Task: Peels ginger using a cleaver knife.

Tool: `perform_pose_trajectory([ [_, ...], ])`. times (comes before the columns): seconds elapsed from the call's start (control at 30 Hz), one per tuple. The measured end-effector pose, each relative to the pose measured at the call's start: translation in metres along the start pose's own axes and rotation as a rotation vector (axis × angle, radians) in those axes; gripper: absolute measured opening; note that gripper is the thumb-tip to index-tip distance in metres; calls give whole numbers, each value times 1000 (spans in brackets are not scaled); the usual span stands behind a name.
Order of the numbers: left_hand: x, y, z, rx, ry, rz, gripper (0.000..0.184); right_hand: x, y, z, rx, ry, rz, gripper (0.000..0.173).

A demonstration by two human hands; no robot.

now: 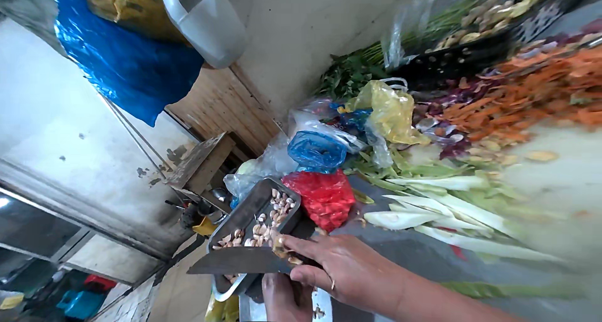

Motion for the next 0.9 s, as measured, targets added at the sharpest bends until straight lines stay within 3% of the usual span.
perform_pose_trajectory([
  [0.17,8,6,-6,-100,30,-61,56,0,-3,-1,-25,-135,-121,71],
  [0.27,6,11,-12,-168,157,-122,65,2,-3,-2,-64,-184,-187,71],
  [0.53,-4,16,-30,-315,189,-111,72,9,-2,1,-44,-47,-130,72],
  [0.67,0,25,-49,-319,477,-40,55,-10,-23,4,131,-1,114,67],
  [0.77,-11,11,-36,-255,358,-99,60,-9,-32,3,196,-20,271,78],
  [0.9,-35,-15,-15,-181,119,-161,62,5,-28,7,249,137,389,79],
])
Point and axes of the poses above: each hand's wrist, its own z-axis towards the middle knuckle, its own x-axis out of the palm, y = z × x, the point moved 5 cm from there along z, towards the middle knuckle, and after that the axes turned 13 degrees about y, right-handed, at the moved point
